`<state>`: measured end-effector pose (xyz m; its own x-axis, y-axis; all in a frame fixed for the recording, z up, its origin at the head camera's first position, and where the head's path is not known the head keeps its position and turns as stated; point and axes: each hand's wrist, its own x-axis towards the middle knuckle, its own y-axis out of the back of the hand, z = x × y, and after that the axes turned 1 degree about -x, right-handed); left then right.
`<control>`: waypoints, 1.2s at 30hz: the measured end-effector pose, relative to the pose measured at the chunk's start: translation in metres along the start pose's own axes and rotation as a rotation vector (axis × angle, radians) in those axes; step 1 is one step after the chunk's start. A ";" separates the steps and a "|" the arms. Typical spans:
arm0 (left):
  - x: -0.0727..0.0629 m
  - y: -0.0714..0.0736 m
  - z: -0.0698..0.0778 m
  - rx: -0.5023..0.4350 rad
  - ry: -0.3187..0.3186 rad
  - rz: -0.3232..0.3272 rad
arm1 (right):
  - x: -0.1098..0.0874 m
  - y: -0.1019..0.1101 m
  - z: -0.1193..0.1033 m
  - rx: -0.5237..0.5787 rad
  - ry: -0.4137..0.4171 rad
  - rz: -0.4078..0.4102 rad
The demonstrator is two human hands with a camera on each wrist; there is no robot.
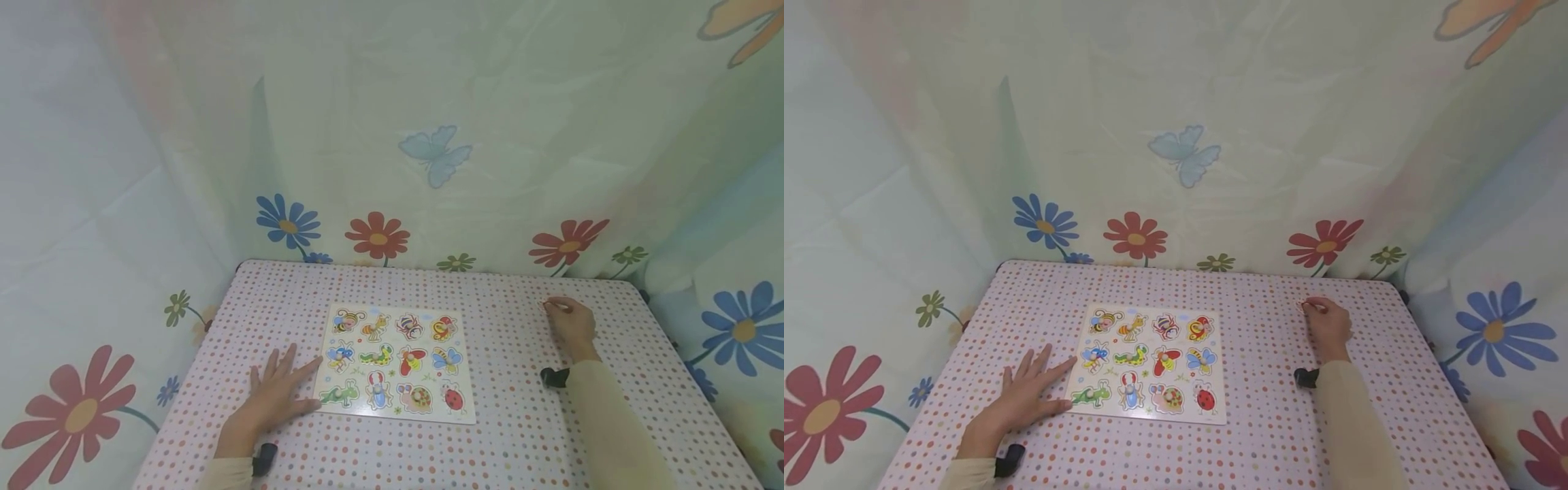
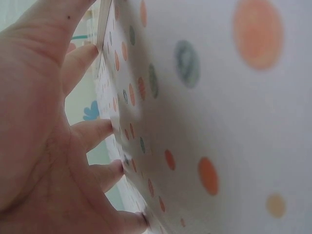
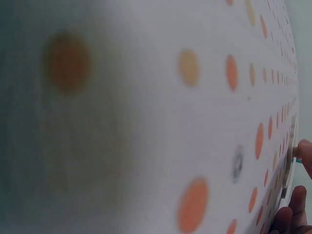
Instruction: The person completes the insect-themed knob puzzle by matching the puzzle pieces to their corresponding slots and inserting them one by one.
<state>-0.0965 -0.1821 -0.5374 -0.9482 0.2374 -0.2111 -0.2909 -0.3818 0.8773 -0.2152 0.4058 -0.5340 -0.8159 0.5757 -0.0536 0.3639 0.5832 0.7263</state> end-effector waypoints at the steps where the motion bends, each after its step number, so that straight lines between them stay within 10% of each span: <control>1: 0.000 0.000 0.000 0.000 0.000 -0.003 | 0.000 0.000 0.000 0.000 -0.002 -0.003; 36: -0.002 0.005 0.004 -0.014 -0.011 -0.005 | -0.013 0.010 0.001 -0.115 0.092 -0.045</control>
<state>-0.0959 -0.1810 -0.5305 -0.9452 0.2493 -0.2107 -0.2976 -0.3928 0.8702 -0.2007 0.4054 -0.5267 -0.8701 0.4920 -0.0286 0.2763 0.5352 0.7983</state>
